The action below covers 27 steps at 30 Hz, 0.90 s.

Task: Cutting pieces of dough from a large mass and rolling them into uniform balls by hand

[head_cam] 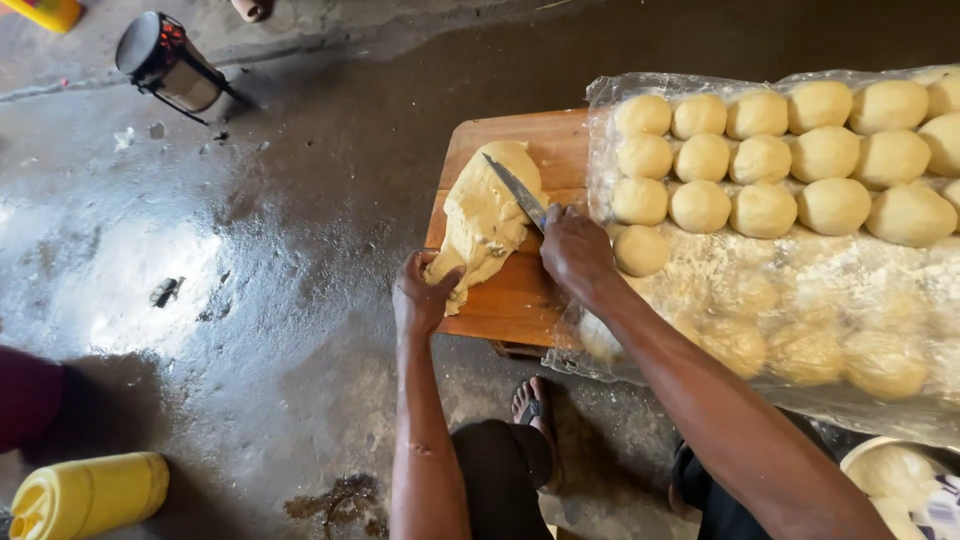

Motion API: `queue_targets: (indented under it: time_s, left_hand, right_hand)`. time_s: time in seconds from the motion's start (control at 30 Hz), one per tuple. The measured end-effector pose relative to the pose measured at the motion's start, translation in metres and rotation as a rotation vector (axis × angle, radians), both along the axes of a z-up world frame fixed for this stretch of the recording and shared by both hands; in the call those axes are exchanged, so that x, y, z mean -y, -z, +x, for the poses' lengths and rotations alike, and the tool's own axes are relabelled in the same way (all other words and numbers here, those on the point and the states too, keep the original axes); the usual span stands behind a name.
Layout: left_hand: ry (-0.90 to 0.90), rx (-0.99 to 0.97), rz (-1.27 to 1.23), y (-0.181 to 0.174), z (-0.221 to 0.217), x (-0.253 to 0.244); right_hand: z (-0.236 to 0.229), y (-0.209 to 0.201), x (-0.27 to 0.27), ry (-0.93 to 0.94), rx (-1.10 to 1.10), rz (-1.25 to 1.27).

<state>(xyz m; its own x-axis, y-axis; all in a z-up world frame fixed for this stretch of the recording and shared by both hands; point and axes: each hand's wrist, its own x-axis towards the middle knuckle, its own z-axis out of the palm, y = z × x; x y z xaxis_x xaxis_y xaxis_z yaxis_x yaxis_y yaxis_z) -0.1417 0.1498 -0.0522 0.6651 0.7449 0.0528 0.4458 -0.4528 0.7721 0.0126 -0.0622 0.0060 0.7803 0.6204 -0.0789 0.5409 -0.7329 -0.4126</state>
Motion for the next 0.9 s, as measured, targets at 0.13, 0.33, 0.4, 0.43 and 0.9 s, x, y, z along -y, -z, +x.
queue_targets:
  time_s: [0.13, 0.33, 0.4, 0.43, 0.9]
  left_hand:
    - [0.019, 0.13, -0.021, -0.006, -0.021, 0.024]
    - [-0.066, 0.205, -0.006, 0.006, -0.039, 0.037]
    - [-0.091, 0.205, 0.004, 0.005, -0.044, 0.042]
    - [-0.107, 0.206, 0.013, 0.005, -0.045, 0.044]
    - [-0.04, 0.265, -0.068, -0.021, -0.073, 0.051]
  right_hand:
    - [-0.017, -0.044, -0.003, 0.068, -0.162, 0.16]
    - [-0.043, -0.04, -0.02, -0.117, -0.142, -0.028]
    - [-0.071, -0.058, -0.022, -0.183, -0.15, -0.032]
    - [-0.084, -0.066, -0.023, -0.239, -0.156, -0.035]
    - [-0.094, 0.034, 0.033, -0.479, -0.091, -0.231]
